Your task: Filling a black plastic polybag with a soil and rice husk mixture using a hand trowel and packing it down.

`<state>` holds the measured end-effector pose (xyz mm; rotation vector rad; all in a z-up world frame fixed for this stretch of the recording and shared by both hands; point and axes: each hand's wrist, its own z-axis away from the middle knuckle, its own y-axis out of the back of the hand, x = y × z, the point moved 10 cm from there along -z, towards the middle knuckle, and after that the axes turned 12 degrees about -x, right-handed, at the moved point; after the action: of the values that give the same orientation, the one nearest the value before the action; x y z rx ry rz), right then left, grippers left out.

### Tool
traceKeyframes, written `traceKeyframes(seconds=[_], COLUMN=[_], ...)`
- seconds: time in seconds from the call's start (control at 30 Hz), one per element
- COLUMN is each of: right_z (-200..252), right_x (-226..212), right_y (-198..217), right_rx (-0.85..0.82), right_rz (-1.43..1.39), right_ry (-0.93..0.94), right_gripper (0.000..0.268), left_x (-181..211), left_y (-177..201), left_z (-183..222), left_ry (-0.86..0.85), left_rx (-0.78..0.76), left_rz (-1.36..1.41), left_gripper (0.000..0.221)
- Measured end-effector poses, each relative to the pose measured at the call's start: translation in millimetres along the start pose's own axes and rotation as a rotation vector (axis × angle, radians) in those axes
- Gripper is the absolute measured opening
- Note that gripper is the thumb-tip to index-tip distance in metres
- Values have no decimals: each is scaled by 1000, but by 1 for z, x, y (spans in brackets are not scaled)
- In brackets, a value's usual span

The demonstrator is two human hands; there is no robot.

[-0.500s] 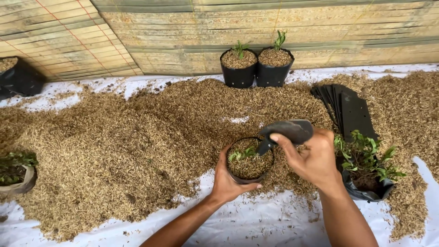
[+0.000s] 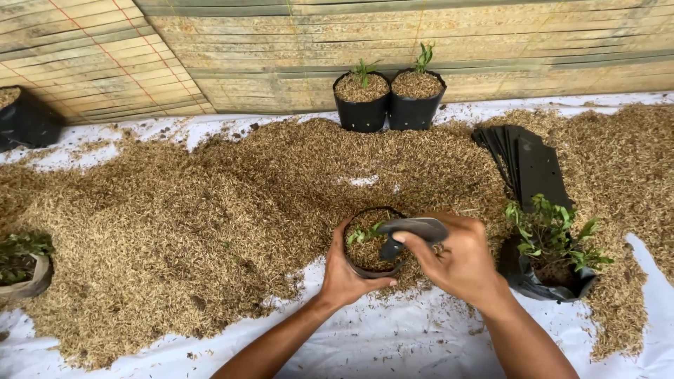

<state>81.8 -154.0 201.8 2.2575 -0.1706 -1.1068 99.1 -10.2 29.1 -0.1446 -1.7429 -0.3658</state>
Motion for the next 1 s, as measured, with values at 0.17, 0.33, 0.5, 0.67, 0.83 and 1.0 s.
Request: traceKeyframes(seconds=[0.17,0.33,0.5,0.67,0.83,1.0], right_z=[-12,-49,-12,-1,-14,-3], right_x=[15,52,153,158,99,54], right_y=[53,52,-39,-55,-32,-69], right_rx=[185,14,-584,-604,-381,-411], right_rz=[52,383,166,258,93,-621], right_ry=[-10,-585,-937,-886,-273,-148], right_gripper=[11,43,48,40,81,147], left_x=[-4,-14,-1,10,22,55], left_y=[0,0,5,16,28,28], left_z=[3,4,8,23,27,7], left_ry=[35,55,-177,-143,-101,-250], left_rx=[-35,-34,5,-6,-13,6], left_rz=[-43,-79,-91,-45,27,13], left_gripper=[131,131,119,117,120,115])
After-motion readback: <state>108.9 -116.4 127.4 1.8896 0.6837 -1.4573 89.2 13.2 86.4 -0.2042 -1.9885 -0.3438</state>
